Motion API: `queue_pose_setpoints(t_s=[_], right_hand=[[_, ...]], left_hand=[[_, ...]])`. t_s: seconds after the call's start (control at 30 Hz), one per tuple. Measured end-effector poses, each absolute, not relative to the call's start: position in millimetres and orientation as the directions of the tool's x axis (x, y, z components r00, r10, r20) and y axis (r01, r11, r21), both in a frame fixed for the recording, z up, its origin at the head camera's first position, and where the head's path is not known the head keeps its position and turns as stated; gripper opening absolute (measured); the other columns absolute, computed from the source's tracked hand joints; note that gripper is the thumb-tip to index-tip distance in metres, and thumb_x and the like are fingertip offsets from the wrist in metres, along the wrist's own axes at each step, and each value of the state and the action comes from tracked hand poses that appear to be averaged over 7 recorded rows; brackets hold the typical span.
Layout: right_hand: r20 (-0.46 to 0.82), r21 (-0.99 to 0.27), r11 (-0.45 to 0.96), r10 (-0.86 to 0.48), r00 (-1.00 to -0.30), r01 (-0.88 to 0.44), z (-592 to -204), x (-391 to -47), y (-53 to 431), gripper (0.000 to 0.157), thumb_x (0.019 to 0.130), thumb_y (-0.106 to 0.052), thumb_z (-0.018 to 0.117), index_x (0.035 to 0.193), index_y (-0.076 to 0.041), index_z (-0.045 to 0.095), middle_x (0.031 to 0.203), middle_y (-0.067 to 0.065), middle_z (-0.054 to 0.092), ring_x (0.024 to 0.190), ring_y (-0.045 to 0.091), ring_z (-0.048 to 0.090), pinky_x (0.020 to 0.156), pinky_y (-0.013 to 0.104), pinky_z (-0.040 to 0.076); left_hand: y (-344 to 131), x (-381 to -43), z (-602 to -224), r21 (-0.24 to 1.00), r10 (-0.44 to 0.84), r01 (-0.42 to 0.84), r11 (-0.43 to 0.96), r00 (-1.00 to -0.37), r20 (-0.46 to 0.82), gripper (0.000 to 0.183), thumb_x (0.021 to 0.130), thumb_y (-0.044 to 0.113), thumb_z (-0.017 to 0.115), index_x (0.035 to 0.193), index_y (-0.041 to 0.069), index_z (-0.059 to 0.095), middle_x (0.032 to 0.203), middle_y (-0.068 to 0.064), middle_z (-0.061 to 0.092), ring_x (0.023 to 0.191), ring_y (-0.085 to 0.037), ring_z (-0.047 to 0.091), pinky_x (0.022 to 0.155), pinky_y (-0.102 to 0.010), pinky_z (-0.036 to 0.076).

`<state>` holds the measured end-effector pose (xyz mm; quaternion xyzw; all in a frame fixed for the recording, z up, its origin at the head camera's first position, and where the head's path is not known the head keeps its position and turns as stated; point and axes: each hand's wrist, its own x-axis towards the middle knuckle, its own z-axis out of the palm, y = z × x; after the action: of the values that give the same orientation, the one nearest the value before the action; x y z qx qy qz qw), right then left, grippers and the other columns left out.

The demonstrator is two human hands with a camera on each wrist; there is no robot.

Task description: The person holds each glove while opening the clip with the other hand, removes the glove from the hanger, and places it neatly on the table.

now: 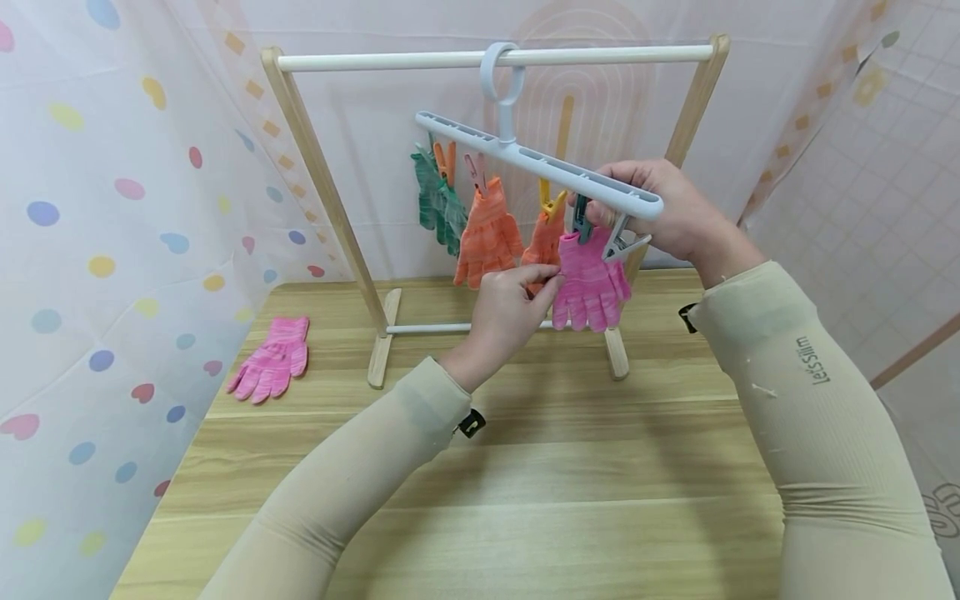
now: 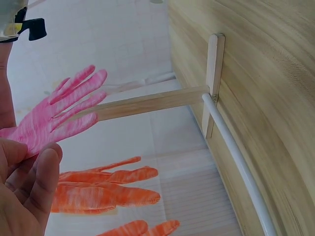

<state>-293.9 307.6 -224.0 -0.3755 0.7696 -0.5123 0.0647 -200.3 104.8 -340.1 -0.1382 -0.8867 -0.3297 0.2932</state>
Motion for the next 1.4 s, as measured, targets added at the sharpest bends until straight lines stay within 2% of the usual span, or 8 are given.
queue_pose_setpoints(t_s=[0.2, 0.33, 0.47, 0.57, 0.67, 0.8, 1.1, 1.4], right_hand=[[0.294, -0.842, 0.187, -0.627, -0.722, -0.505, -226, -294, 307, 0.008, 0.096, -0.01, 0.08, 0.103, -0.012, 0.082, 0.099, -0.01, 0.082, 0.077, 0.01, 0.05, 0.047, 0.027, 0.031], [0.311, -0.839, 0.169, -0.629, -0.712, -0.517, -227, -294, 306, 0.009, 0.097, -0.007, 0.079, 0.102, -0.014, 0.082, 0.101, -0.011, 0.082, 0.074, 0.01, 0.048, 0.048, 0.029, 0.031], [0.317, -0.835, 0.168, -0.631, -0.708, -0.524, -228, -292, 307, 0.012, 0.098, -0.007, 0.077, 0.106, -0.015, 0.082, 0.104, -0.012, 0.082, 0.08, 0.011, 0.05, 0.062, 0.028, 0.038], [0.316, -0.823, 0.181, -0.642, -0.699, -0.538, -230, -291, 309, 0.016, 0.1, -0.009, 0.075, 0.113, -0.013, 0.082, 0.104, -0.012, 0.081, 0.088, 0.011, 0.055, 0.075, 0.028, 0.041], [0.319, -0.799, 0.208, -0.648, -0.691, -0.564, -231, -291, 312, 0.02, 0.1, -0.011, 0.075, 0.119, -0.014, 0.08, 0.103, -0.012, 0.08, 0.094, 0.011, 0.058, 0.084, 0.026, 0.044], [0.326, -0.79, 0.211, -0.651, -0.686, -0.575, -233, -291, 314, 0.021, 0.1, -0.011, 0.075, 0.12, -0.015, 0.079, 0.103, -0.011, 0.078, 0.1, 0.012, 0.06, 0.088, 0.025, 0.045], [0.323, -0.818, 0.15, -0.68, -0.659, -0.556, -237, -292, 318, 0.019, 0.099, -0.005, 0.073, 0.117, -0.01, 0.077, 0.103, -0.008, 0.078, 0.099, 0.014, 0.056, 0.089, 0.027, 0.044], [0.312, -0.829, 0.161, -0.663, -0.681, -0.536, -238, -296, 321, 0.021, 0.098, -0.005, 0.076, 0.119, -0.008, 0.077, 0.107, -0.009, 0.08, 0.102, 0.013, 0.058, 0.088, 0.027, 0.043]], left_hand=[[100, -198, -349, 0.471, 0.075, 0.454, 0.756, -0.776, 0.626, 0.024, 0.105, 0.021, 0.07, 0.117, 0.004, 0.082, 0.099, -0.008, 0.084, 0.06, -0.009, 0.068, 0.055, -0.01, 0.042], [90, -191, -365, 0.479, 0.088, 0.453, 0.752, -0.789, 0.608, 0.02, 0.104, 0.02, 0.072, 0.111, 0.005, 0.083, 0.099, -0.007, 0.084, 0.061, -0.011, 0.072, 0.055, -0.01, 0.043], [73, -179, -383, 0.525, 0.081, 0.411, 0.745, -0.837, 0.541, 0.018, 0.103, 0.019, 0.073, 0.109, 0.007, 0.084, 0.099, -0.006, 0.084, 0.06, -0.01, 0.068, 0.055, -0.011, 0.044], [54, -168, -395, 0.582, 0.063, 0.354, 0.732, -0.886, 0.459, 0.018, 0.104, 0.02, 0.072, 0.113, 0.009, 0.083, 0.101, -0.005, 0.084, 0.051, -0.005, 0.055, 0.05, -0.016, 0.043], [33, -155, -404, 0.646, 0.018, 0.284, 0.709, -0.922, 0.386, 0.018, 0.104, 0.018, 0.071, 0.116, 0.01, 0.082, 0.103, -0.005, 0.083, 0.045, -0.002, 0.051, 0.045, -0.021, 0.045], [5, -139, -411, 0.675, -0.054, 0.19, 0.713, -0.945, 0.323, 0.018, 0.105, 0.021, 0.07, 0.116, 0.011, 0.081, 0.101, -0.006, 0.082, 0.042, -0.004, 0.053, 0.04, -0.026, 0.045], [-61, -109, -430, 0.581, -0.162, 0.06, 0.812, -0.933, 0.322, 0.018, 0.101, 0.023, 0.075, 0.111, 0.01, 0.083, 0.104, -0.01, 0.083, 0.047, -0.006, 0.047, 0.045, -0.025, 0.04], [-128, -88, -431, 0.591, -0.299, -0.115, 0.798, -0.928, 0.222, 0.024, 0.105, 0.025, 0.07, 0.117, 0.006, 0.08, 0.109, -0.017, 0.081, 0.046, -0.009, 0.044, 0.042, -0.028, 0.037]])
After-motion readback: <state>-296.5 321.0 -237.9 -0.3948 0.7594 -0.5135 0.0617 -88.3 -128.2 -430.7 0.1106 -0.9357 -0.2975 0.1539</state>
